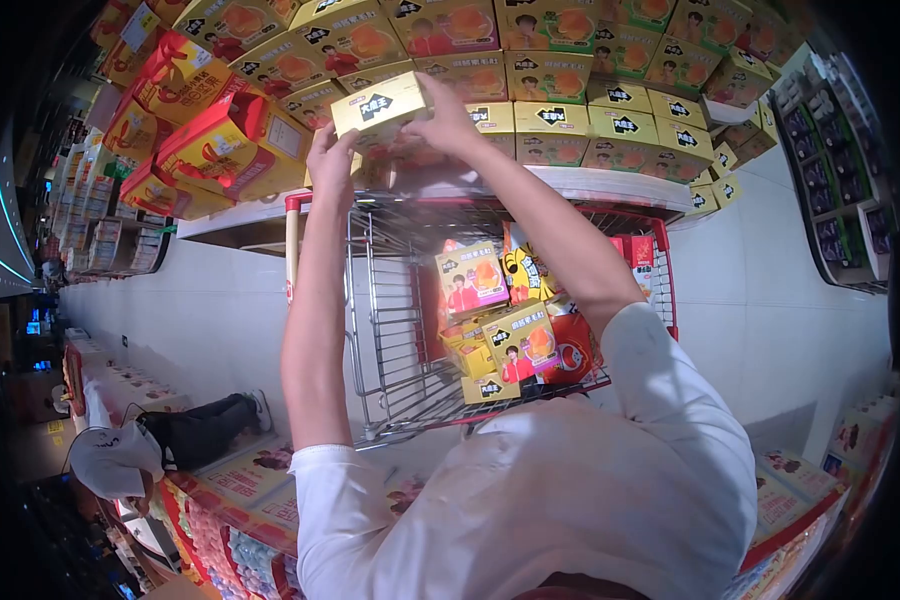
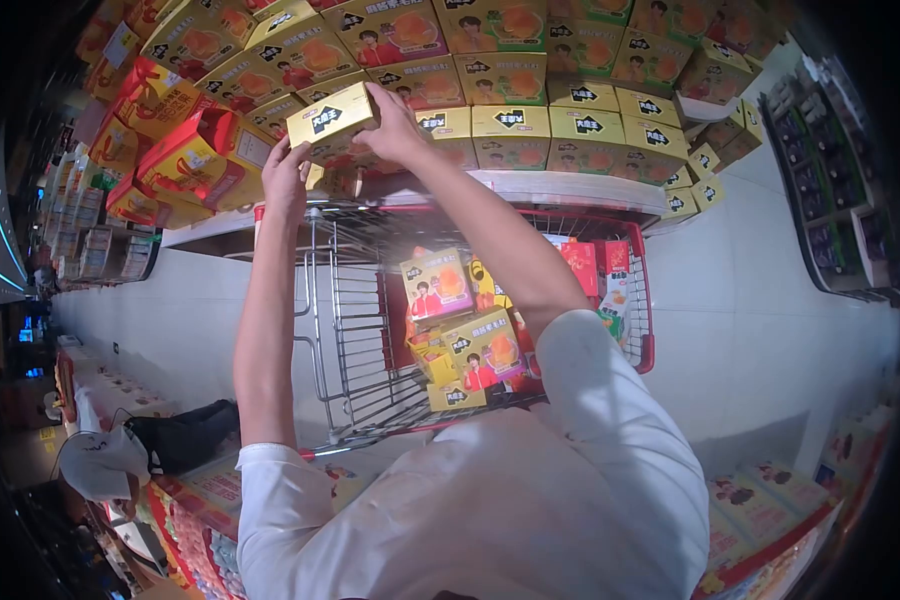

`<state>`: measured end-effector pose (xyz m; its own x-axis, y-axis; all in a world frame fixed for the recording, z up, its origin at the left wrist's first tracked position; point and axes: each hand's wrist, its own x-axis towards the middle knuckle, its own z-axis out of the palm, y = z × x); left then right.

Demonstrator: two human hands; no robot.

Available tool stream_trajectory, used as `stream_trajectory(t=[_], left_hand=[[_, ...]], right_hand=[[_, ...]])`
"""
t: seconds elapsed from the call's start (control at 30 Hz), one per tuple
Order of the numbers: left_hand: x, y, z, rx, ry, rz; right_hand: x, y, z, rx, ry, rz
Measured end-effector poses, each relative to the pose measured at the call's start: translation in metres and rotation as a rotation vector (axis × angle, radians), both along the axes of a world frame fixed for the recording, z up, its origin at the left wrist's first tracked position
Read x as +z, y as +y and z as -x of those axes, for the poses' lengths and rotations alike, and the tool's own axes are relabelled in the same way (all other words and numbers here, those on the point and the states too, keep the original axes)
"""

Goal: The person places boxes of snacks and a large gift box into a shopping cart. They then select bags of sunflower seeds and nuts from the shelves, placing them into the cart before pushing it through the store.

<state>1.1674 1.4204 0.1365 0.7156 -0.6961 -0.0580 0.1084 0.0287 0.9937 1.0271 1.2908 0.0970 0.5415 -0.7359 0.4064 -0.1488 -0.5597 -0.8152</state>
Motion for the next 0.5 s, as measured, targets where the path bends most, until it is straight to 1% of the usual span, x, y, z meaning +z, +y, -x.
stream_trajectory(t=[0.1,0.13,0.2,0.23,0.27,0.37,0.4,0.43,0.47,0.5], left_hand=[[0.0,0.011,0.001,-0.083,-0.056,0.098],[0.005,0.012,0.005,-0.091,-0.061,0.126],[0.023,0.019,0.019,-0.135,-0.087,0.147],[0.029,0.022,0.027,-0.157,-0.1,0.157],[0.03,0.024,0.032,-0.176,-0.114,0.17],[0.018,0.034,0.045,-0.294,-0.192,0.16],[0.014,0.039,0.057,-0.335,-0.144,0.167],[0.01,0.044,0.068,-0.368,-0.152,0.137],[0.011,0.046,0.081,-0.375,-0.073,0.152],[0.011,0.048,0.092,-0.382,0.007,0.166]], right_hand=[[0.0,-0.009,0.009,0.152,-0.175,-0.099],[0.011,-0.006,0.019,0.241,-0.277,-0.212],[0.05,0.018,0.05,0.231,-0.371,-0.525],[0.061,0.027,0.063,0.224,-0.418,-0.681],[0.062,0.027,0.072,0.192,-0.427,-0.683],[0.056,0.035,0.1,0.179,-0.424,-0.956],[0.052,0.042,0.109,0.168,-0.445,-1.022],[0.047,0.051,0.117,0.158,-0.466,-1.087],[0.047,0.056,0.124,0.148,-0.497,-1.143],[0.048,0.061,0.129,0.133,-0.494,-1.139]])
